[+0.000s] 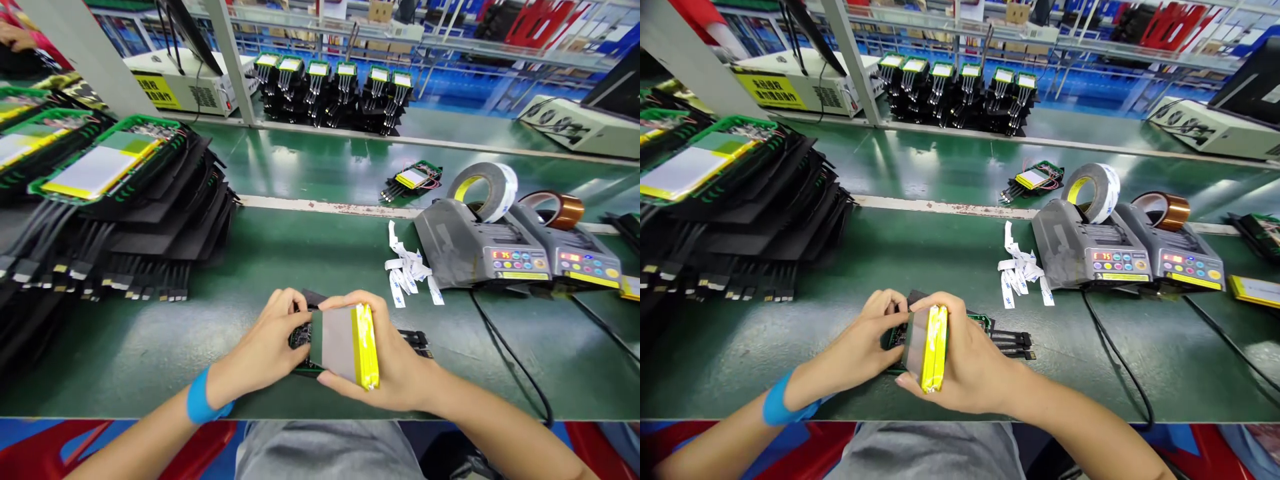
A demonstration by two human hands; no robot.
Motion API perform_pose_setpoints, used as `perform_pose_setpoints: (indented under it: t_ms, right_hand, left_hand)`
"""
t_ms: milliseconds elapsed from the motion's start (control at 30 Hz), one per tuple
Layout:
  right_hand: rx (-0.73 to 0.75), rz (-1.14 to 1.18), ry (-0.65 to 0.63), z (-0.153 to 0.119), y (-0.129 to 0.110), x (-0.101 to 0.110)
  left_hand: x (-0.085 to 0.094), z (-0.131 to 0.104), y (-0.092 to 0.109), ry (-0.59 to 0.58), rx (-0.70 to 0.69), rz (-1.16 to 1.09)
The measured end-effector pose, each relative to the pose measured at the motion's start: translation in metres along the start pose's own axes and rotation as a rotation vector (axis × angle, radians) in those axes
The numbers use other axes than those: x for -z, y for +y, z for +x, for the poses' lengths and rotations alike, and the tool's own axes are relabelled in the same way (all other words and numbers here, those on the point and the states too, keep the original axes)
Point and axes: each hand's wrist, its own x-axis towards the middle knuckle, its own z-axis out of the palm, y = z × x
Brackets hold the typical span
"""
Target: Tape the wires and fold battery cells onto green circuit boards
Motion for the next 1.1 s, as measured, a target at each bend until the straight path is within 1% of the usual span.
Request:
perform_pose_setpoints:
  t_ms: [100,167,233,333,433,567,667,767,867,967,1100]
  right_hand:
    - [0.001,-0.016,0.044,-0.007,0.002,-0.002]
    - [-0.016,0.012,0.067,-0.016,0.005,-0.002]
    - [-0.068,0.091,0.082,-0.027,0.011,0.000]
    - [-0.160,0.252,0.102,-0.044,0.024,0.002]
    - [-0.230,0.370,0.119,-0.055,0.036,0.002]
    - [-0.315,0.454,0.146,-0.060,0.045,0.001]
    - [-0.331,0.471,0.163,-0.061,0.046,0.001]
    - [-0.322,0.490,0.160,-0.061,0.046,0.002]
    - [-0.330,0.483,0.138,-0.061,0.046,0.003]
    - [-0.325,0.471,0.133,-0.061,0.047,0.004]
    - [-0.293,0.470,0.129,-0.060,0.047,0.005]
  left_hand:
    - [-0.017,0.007,0.001,0.118,-0.016,-0.016]
    - [-0.022,0.009,0.001,0.138,-0.017,-0.027]
    - [-0.022,0.010,0.001,0.134,-0.017,-0.039]
    - [-0.021,0.010,0.001,0.118,-0.009,-0.048]
    - [-0.022,0.012,0.000,0.099,0.007,-0.049]
    - [-0.023,0.013,-0.001,0.079,0.020,-0.043]
    - [-0.015,0.009,-0.002,0.040,0.013,-0.059]
    - [-0.002,0.002,-0.002,-0.050,-0.065,-0.067]
    - [0.007,-0.003,-0.002,-0.137,-0.217,0.038]
    - [0.004,-0.003,-0.003,-0.136,-0.300,0.110]
    - [-0.004,-0.001,-0.006,-0.118,-0.268,0.073]
